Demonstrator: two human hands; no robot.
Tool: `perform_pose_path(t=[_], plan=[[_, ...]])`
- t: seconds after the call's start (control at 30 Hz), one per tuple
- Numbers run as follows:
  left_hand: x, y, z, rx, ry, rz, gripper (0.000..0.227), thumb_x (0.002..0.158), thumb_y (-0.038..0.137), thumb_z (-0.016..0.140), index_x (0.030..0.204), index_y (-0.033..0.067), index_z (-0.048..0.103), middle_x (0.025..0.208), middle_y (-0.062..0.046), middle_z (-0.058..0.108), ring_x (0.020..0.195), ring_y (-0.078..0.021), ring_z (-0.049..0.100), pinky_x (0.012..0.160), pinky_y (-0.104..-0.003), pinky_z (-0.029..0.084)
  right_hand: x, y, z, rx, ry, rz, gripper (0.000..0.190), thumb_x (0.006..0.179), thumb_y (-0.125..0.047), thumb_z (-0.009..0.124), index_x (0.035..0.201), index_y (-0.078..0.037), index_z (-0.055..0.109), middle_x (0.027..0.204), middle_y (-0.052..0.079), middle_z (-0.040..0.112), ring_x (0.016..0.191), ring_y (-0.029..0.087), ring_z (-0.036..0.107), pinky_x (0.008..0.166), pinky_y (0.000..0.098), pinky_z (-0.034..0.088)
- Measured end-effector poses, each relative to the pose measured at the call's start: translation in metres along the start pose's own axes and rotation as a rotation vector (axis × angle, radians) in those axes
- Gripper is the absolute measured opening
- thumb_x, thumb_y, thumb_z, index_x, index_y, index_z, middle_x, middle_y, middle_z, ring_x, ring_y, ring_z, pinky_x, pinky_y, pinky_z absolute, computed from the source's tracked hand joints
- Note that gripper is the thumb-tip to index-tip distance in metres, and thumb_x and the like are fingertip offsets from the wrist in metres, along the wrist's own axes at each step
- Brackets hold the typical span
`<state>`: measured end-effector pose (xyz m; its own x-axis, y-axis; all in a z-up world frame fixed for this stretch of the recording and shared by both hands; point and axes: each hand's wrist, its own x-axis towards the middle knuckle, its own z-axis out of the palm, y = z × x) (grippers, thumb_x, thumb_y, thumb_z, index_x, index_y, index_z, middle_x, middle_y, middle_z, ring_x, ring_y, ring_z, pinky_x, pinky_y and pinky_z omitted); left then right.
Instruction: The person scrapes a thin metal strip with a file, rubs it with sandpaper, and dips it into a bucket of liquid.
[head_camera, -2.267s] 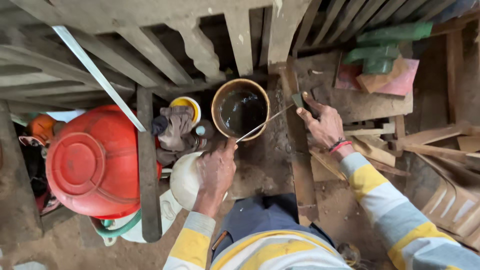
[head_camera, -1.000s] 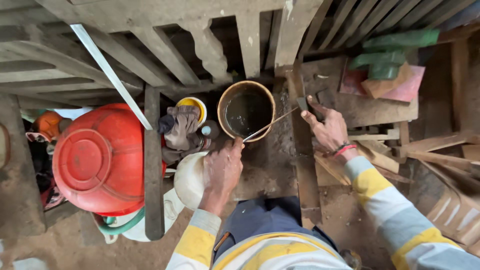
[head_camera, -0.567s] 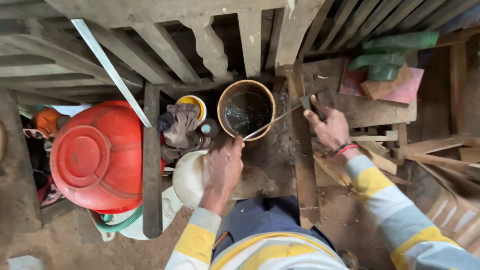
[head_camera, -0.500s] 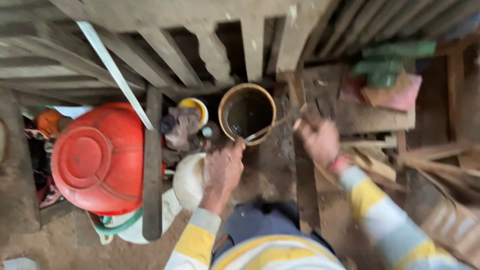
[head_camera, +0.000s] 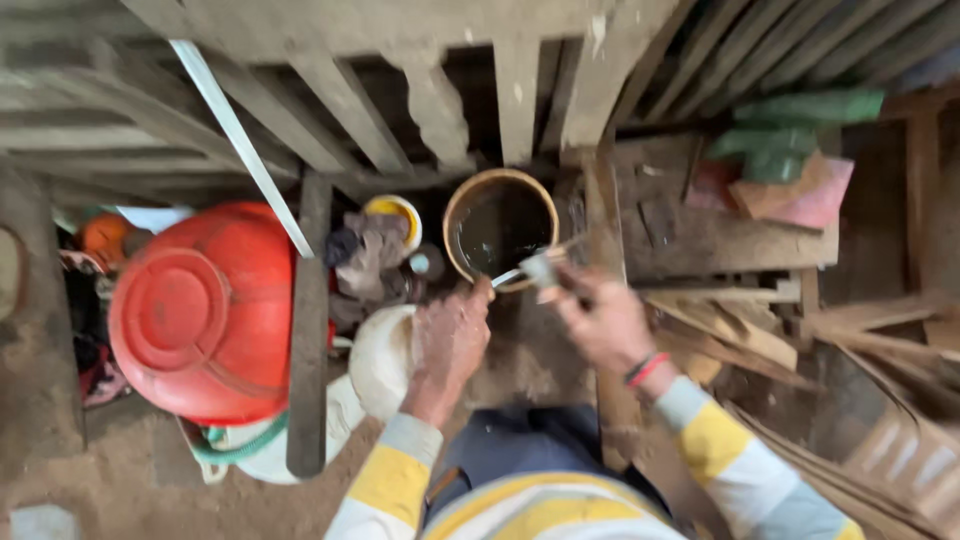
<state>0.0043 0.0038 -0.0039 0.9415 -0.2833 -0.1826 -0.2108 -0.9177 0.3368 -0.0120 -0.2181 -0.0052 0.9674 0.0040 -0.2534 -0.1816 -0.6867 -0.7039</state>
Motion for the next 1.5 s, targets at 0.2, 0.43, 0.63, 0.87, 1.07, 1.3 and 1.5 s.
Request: perform_pose_path(t=[0.2,0.43,0.63,0.87,1.07,1.3,1.5], plan=[[-0.016,0.010,-0.004,-0.015,-0.162,-0.065,0.020,0.097,0.018,0.061,0.116,0.0160,0.065,0.095,-0.009,0.073,0.077,-0.0354,0.072,0.066,-0.053,0.056,0.018,0.042,-0.028,0.037,0.030,0.105,0.051,0.094,-0.047,0.068,0.134,-0.015,0.069,0.110,0.018,0.076,0.099,0.031,0.075,0.086,0.0409,0.057],[-0.005,0.011,-0.006,-0.031,-0.019,0.010,0.029,0.084,0.012,0.062,0.113,0.0166,0.066,0.096,-0.008,0.075,0.079,-0.0333,0.074,0.066,-0.053,0.056,-0.002,0.020,-0.004,-0.002,-0.019,0.043,0.059,0.087,-0.050,0.072,0.135,-0.016,0.070,0.115,0.020,0.075,0.104,0.033,0.073,0.090,0.0408,0.055],[-0.010,0.014,-0.007,0.034,-0.202,-0.072,0.034,0.090,0.012,0.060,0.123,0.0179,0.064,0.092,-0.009,0.074,0.076,-0.0352,0.073,0.068,-0.054,0.055,0.027,0.052,-0.038,0.181,0.059,0.053,0.058,0.099,-0.048,0.068,0.139,-0.007,0.063,0.127,0.024,0.072,0.114,0.026,0.070,0.097,0.0393,0.053],[-0.007,0.014,-0.010,0.004,-0.067,-0.030,0.016,0.091,0.015,0.062,0.107,0.0160,0.065,0.094,-0.008,0.074,0.078,-0.0342,0.073,0.066,-0.052,0.057,-0.008,0.008,-0.005,-0.033,-0.080,0.021,0.057,0.086,-0.045,0.073,0.135,-0.015,0.071,0.108,0.025,0.073,0.095,0.035,0.070,0.080,0.0413,0.054],[-0.012,0.010,-0.005,-0.020,-0.082,-0.042,0.022,0.092,0.014,0.061,0.113,0.0148,0.066,0.093,-0.009,0.073,0.072,-0.0358,0.072,0.062,-0.052,0.056,0.025,0.051,-0.039,0.153,0.048,0.191,0.051,0.093,-0.044,0.069,0.132,-0.010,0.069,0.116,0.019,0.076,0.109,0.032,0.075,0.092,0.0390,0.055],[-0.005,0.005,0.000,-0.009,0.052,0.010,0.027,0.083,0.010,0.065,0.109,0.0159,0.067,0.090,-0.007,0.072,0.075,-0.0343,0.073,0.064,-0.052,0.056,-0.001,-0.008,-0.017,-0.111,-0.217,0.188,0.057,0.095,-0.040,0.070,0.147,-0.021,0.060,0.114,0.022,0.071,0.107,0.033,0.072,0.094,0.0370,0.054],[-0.014,0.009,-0.004,-0.047,-0.047,-0.045,0.023,0.088,0.012,0.064,0.110,0.0155,0.066,0.093,-0.008,0.073,0.072,-0.0364,0.072,0.062,-0.053,0.056,0.013,0.040,-0.042,-0.031,-0.076,0.207,0.060,0.091,-0.043,0.070,0.144,-0.016,0.064,0.113,0.023,0.074,0.103,0.035,0.072,0.090,0.0381,0.054]])
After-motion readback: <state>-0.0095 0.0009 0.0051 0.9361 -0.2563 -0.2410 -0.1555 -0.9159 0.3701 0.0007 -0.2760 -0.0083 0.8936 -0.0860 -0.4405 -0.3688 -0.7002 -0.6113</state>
